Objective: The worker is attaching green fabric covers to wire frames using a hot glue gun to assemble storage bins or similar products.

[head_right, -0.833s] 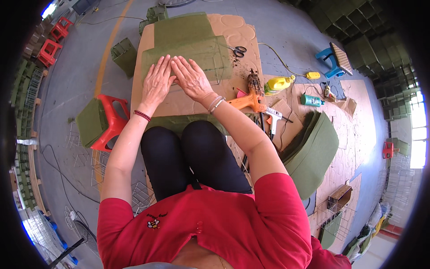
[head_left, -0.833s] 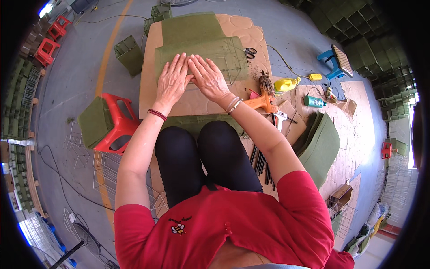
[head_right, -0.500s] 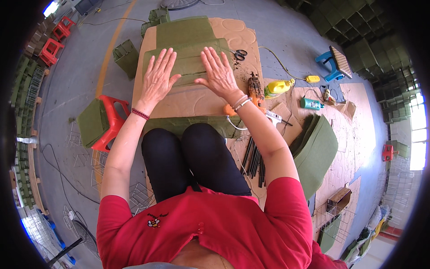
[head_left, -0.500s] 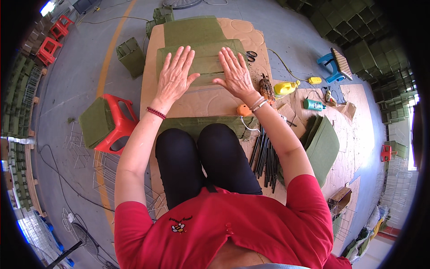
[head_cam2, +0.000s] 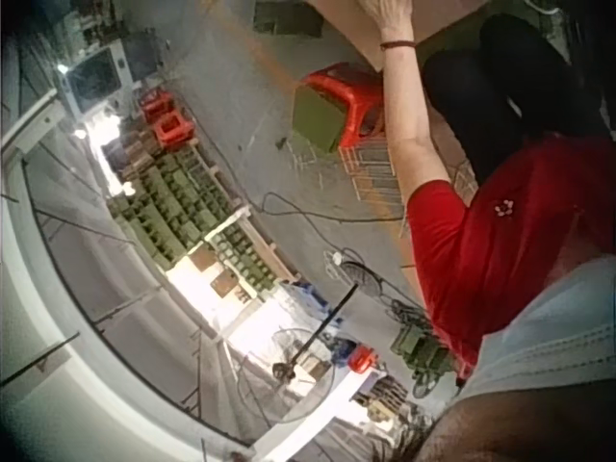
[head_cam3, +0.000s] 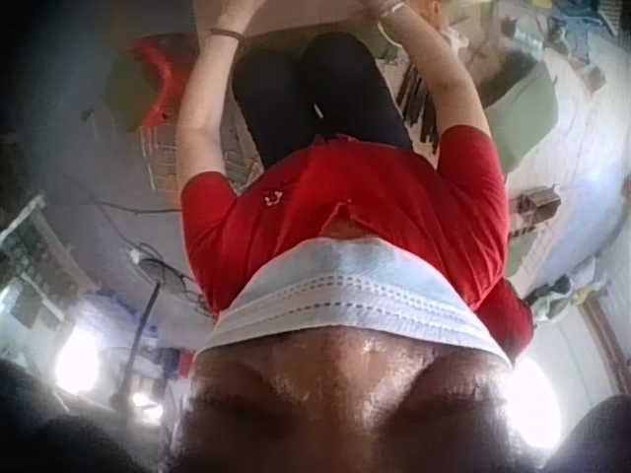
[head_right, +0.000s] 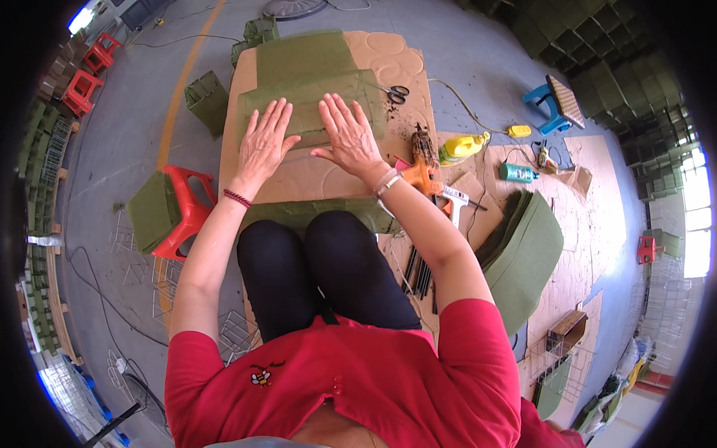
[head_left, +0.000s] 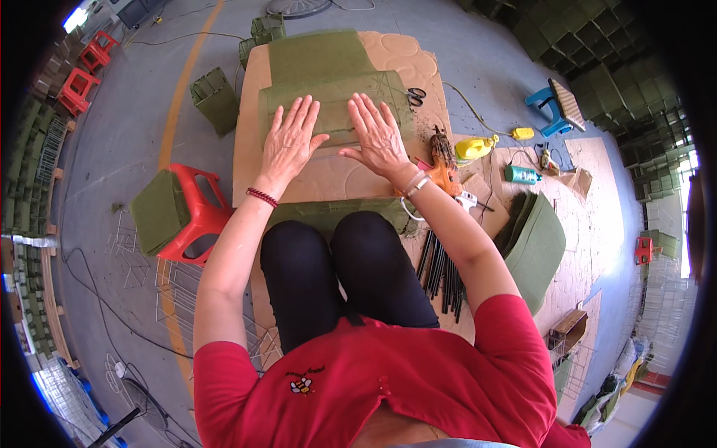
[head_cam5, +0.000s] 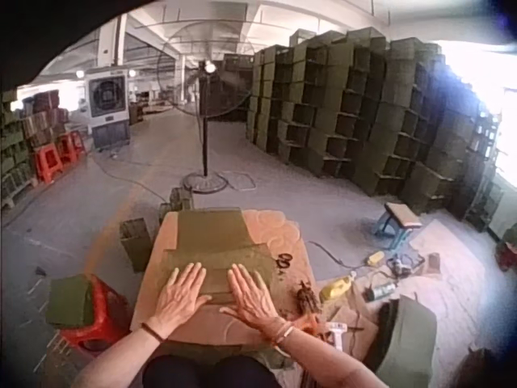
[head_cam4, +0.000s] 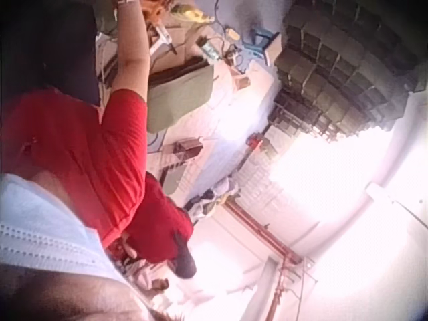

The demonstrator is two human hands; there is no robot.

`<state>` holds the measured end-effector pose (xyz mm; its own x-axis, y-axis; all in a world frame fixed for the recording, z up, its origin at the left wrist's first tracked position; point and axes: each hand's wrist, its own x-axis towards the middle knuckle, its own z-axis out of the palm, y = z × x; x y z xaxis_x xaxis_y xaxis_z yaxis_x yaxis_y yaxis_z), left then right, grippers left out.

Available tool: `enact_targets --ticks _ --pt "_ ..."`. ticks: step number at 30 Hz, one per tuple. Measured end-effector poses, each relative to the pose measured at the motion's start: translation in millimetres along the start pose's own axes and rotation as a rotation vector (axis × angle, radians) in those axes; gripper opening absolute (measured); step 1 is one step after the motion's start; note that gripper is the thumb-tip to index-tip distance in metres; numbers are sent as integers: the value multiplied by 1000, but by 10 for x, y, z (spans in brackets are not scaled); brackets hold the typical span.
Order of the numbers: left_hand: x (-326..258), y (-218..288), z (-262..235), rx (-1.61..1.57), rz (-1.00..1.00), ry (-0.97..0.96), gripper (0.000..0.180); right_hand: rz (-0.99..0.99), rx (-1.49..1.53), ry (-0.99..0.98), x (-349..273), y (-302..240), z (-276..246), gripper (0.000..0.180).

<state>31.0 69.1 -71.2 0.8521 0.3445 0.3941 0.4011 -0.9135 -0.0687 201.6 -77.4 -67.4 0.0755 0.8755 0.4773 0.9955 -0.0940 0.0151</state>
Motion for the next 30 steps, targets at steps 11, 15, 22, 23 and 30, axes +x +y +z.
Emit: enact_targets --ticks 11,15,22,23,30 --pt "288 -1047 -72 -883 -779 55 64 1062 1160 284 -669 -40 -316 34" --pt "370 -1225 182 -1392 -990 -185 56 1074 1781 62 -658 -534 -37 34" --pt "337 -1262 433 -1770 -949 -129 39 1155 2201 287 -301 -423 261 12" --pt "311 -1267 432 -1827 -936 -132 37 1176 2233 300 -299 -405 287 11" --pt "-194 -651 -76 -2013 -928 227 27 1024 2272 172 58 386 474 6"
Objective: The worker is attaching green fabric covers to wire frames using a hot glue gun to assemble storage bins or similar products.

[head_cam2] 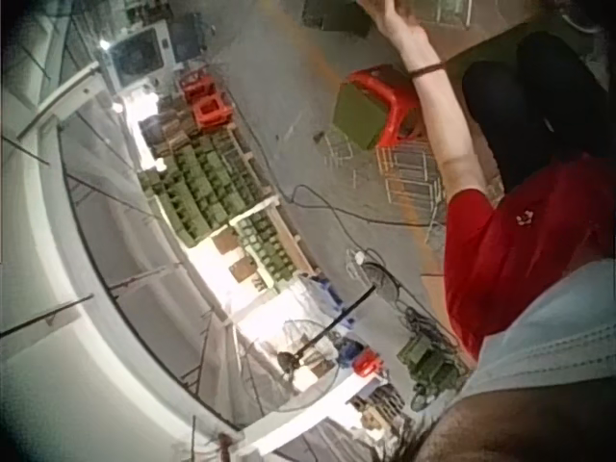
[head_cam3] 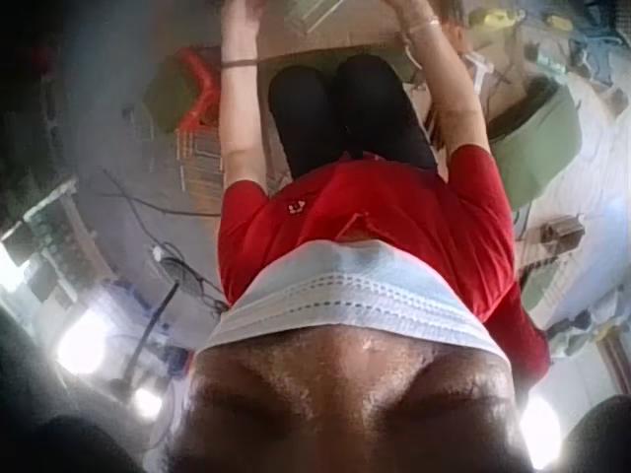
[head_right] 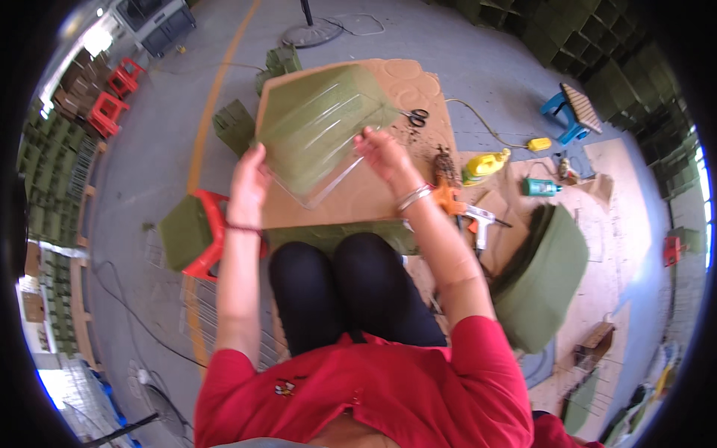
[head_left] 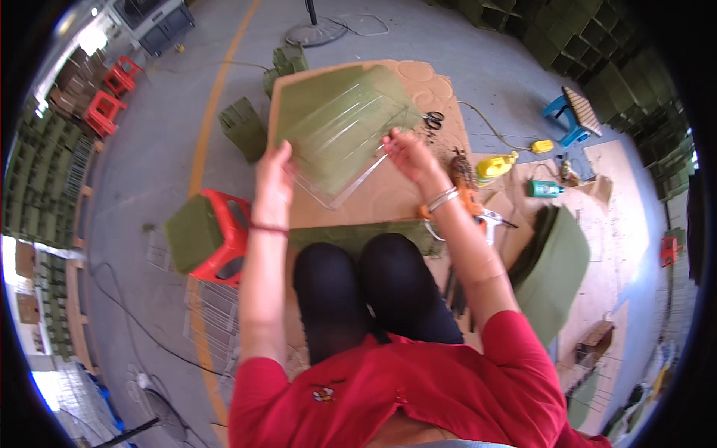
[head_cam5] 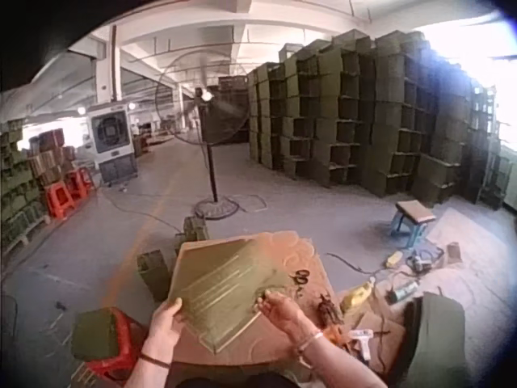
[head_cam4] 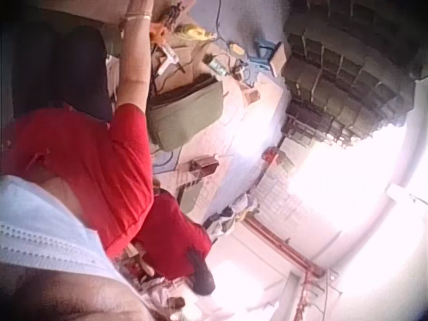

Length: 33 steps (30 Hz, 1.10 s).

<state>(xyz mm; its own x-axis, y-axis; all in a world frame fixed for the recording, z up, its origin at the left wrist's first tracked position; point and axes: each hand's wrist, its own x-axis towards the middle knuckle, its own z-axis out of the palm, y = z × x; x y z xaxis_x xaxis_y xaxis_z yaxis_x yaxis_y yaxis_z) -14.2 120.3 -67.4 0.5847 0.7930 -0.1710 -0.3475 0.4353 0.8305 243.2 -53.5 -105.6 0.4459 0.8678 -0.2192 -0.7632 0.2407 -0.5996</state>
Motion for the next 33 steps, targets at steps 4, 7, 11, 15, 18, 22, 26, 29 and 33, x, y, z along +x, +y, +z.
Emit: enact_targets --ticks 4,7,11,15,18,22,26,29,33 --pt "-1126 -202 468 -109 -178 -109 29 -7 -106 -6 357 -457 -42 4" --pt "-1643 8 439 -70 -417 -305 32 -63 -270 146 17 -482 -136 9" --pt "-1488 826 -4 572 -549 -609 23 -139 -517 192 -1087 -119 -191 17" --pt "-497 819 -13 706 192 -276 24 165 -663 96 -1782 357 20 19" --pt "522 571 193 836 441 -169 37 138 -754 7 -1738 469 235 32" --pt "1294 177 299 840 313 -92 35 143 -599 24 -1466 567 499 50" --pt "1449 199 146 1063 92 -304 28 109 -449 65 -1302 684 524 43" --pt "1364 354 -32 641 31 -190 23 -53 -399 135 -969 560 380 22" --pt "1130 338 -230 449 113 -8 22 -127 -358 99 -99 51 202 6"
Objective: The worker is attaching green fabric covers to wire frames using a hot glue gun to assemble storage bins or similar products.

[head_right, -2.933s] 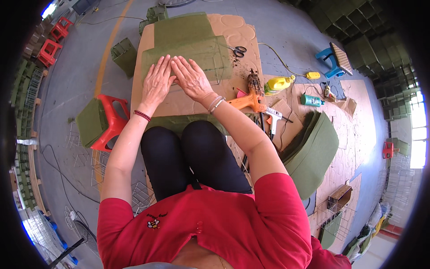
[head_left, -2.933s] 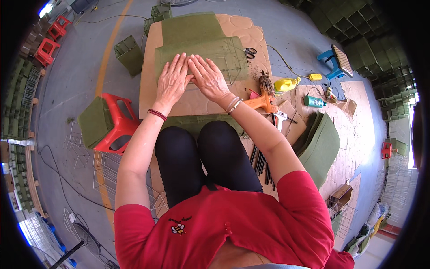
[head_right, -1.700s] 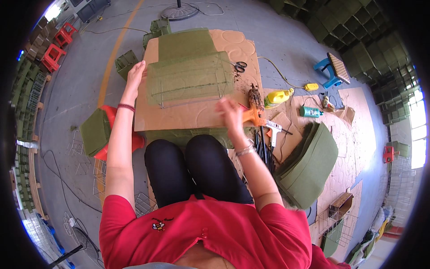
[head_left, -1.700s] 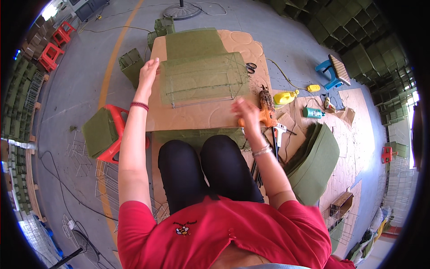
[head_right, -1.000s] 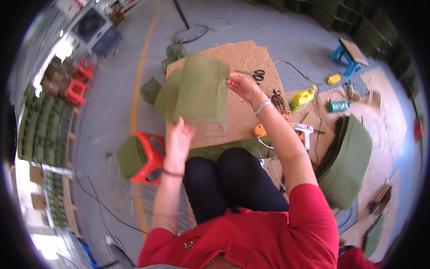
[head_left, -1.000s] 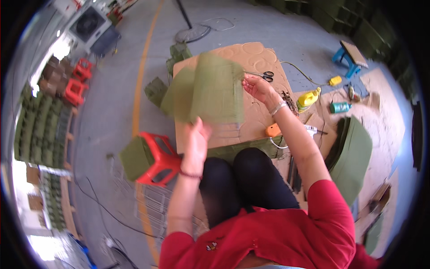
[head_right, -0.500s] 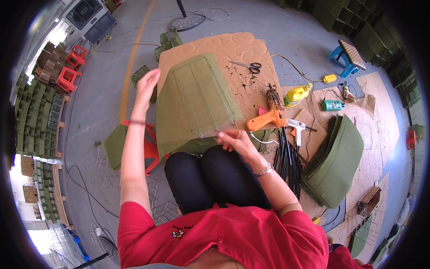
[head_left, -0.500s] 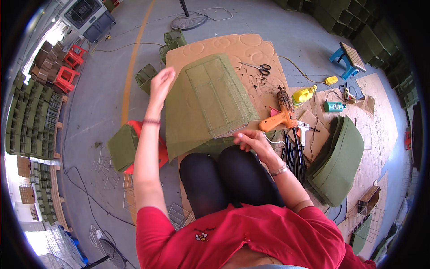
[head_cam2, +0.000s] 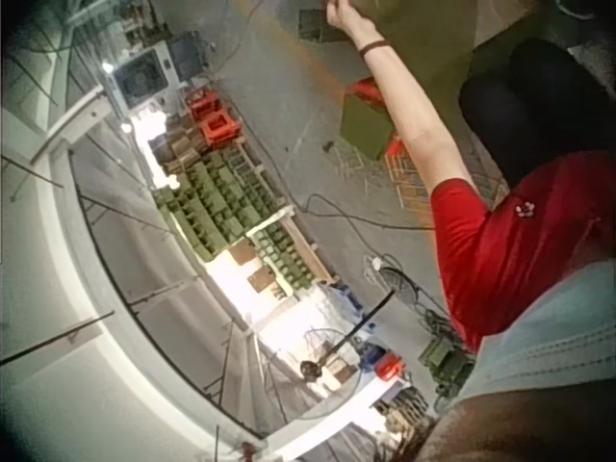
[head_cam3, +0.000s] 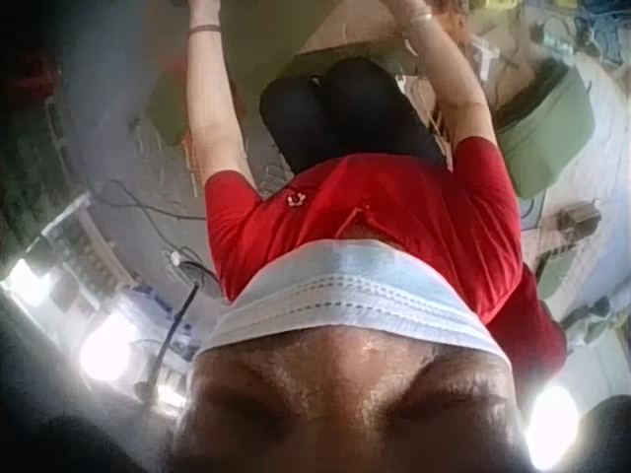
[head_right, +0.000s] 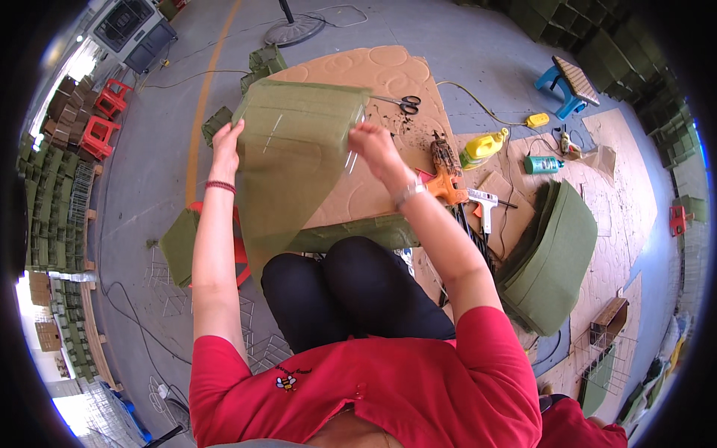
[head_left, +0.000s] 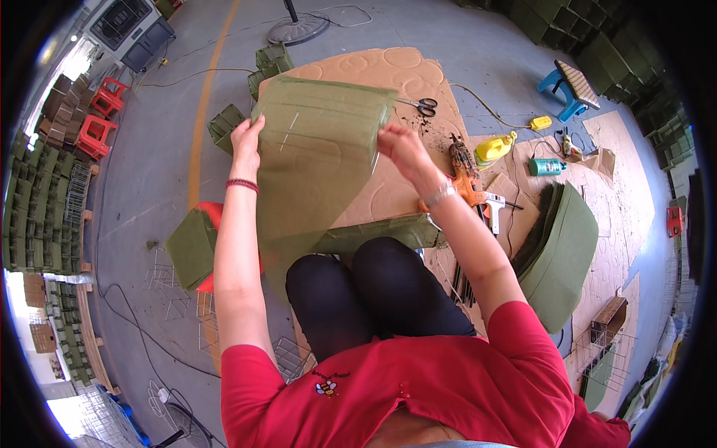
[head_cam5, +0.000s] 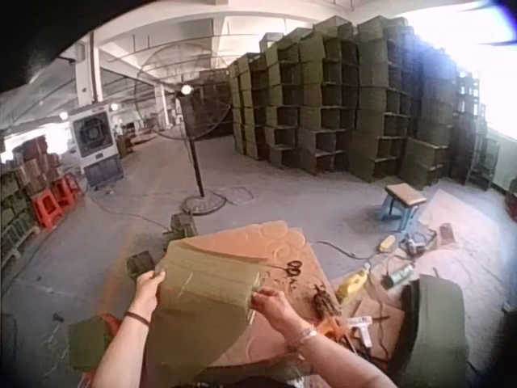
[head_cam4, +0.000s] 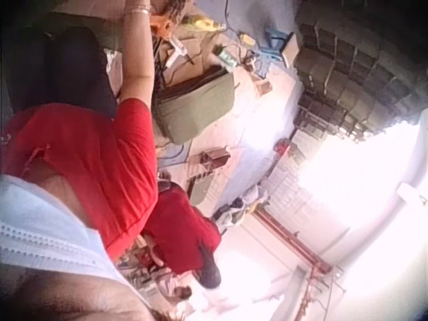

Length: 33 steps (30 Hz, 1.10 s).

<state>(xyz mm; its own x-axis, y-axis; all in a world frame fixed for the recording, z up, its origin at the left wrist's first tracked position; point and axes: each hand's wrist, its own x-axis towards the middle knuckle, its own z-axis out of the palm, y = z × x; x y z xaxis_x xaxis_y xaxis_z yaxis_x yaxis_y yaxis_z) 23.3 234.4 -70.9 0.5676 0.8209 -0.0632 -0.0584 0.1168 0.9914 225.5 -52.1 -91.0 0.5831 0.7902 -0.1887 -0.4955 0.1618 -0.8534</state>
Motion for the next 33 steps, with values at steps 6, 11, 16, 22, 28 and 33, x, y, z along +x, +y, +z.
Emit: enact_targets --ticks 6,11,16,22,28,33 --pt "-327 -302 64 -41 31 160 19 -94 9 193 313 -274 -182 20" --pt "-518 -155 -22 55 70 113 47 -598 -531 522 -346 -31 -258 41" --pt "-999 -153 -232 443 -139 63 48 -187 -658 176 -653 533 -59 50" --pt "-1167 -76 -461 370 -130 -333 27 194 -128 -26 -522 491 -141 27" --pt "-1302 -217 -582 378 -378 -187 29 -186 -904 52 -822 434 -381 23" --pt "-1256 -291 -728 380 -291 -68 33 -973 -1401 386 -1063 276 -323 19"
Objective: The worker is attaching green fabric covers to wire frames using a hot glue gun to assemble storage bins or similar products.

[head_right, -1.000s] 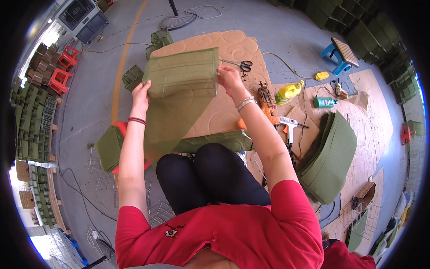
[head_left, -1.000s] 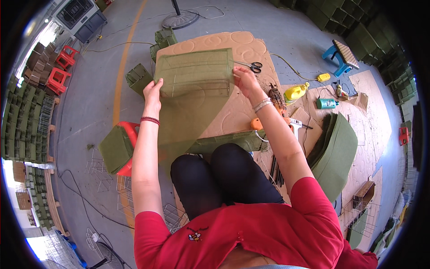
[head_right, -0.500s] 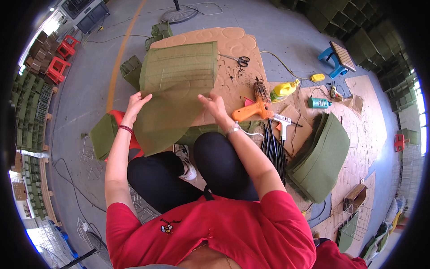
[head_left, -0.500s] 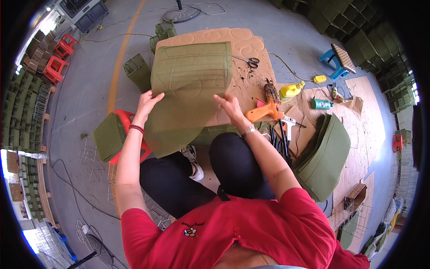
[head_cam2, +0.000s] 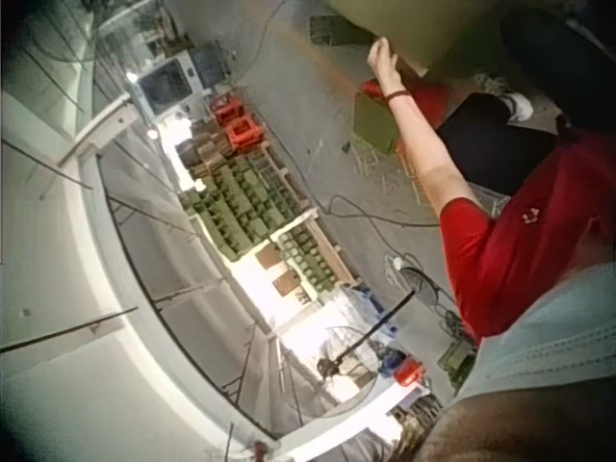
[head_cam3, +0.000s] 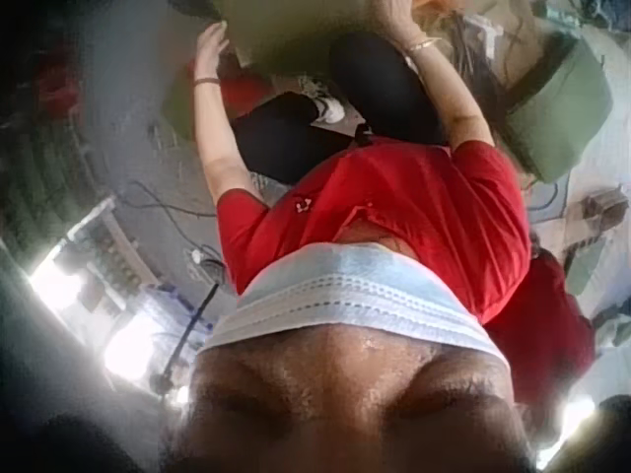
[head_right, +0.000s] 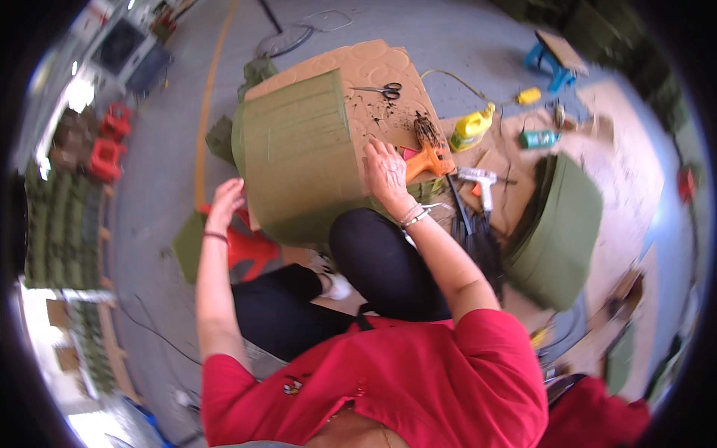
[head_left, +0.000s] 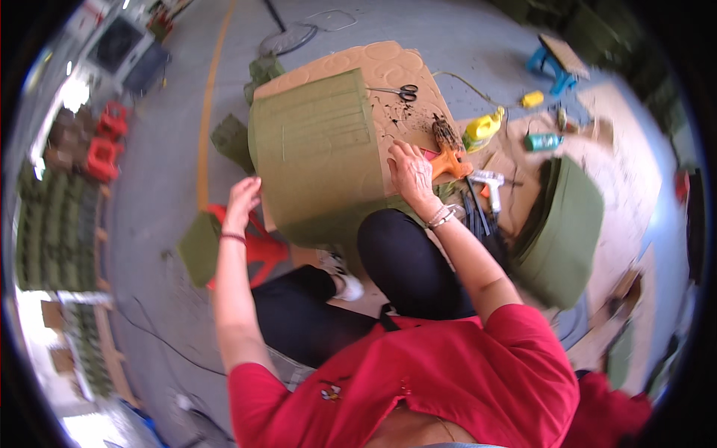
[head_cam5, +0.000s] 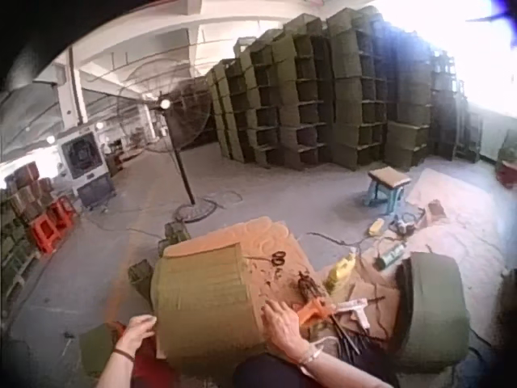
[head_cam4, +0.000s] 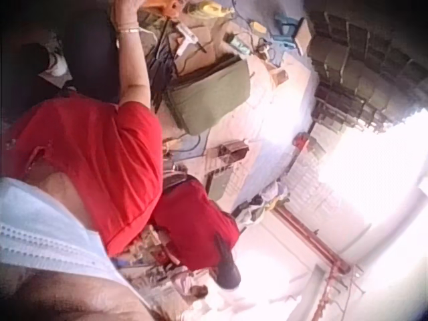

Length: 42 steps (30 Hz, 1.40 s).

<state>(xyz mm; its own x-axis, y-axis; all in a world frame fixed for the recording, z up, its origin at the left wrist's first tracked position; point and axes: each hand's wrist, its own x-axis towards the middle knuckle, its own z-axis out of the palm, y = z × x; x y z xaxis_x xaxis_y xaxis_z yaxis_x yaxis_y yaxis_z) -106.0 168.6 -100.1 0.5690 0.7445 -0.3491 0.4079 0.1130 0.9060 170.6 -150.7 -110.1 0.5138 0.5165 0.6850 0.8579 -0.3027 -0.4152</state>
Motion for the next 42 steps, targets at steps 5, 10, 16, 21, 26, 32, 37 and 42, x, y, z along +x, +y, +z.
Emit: enact_targets --ticks 5,10,16,21,26,32,37,42 --pt "118 -11 -160 -159 -7 26 53 212 173 -579 -127 -361 -406 30" --pt "227 -137 -226 -232 -97 104 55 78 459 -622 -235 -161 -1649 50" --pt "408 -245 -287 -346 -126 73 59 245 1587 -258 -737 1378 -3608 57" --pt "543 -150 -169 -494 10 88 71 690 480 584 -934 2005 -3772 37" --pt "581 133 84 -605 82 206 67 604 434 468 -151 1515 -2612 24" --pt "570 309 259 -628 166 100 60 592 714 -290 664 484 -371 46" --pt "532 273 407 -581 376 57 40 624 825 -455 786 108 353 51" --pt "543 266 557 -583 397 -46 30 582 855 -358 842 166 651 25"
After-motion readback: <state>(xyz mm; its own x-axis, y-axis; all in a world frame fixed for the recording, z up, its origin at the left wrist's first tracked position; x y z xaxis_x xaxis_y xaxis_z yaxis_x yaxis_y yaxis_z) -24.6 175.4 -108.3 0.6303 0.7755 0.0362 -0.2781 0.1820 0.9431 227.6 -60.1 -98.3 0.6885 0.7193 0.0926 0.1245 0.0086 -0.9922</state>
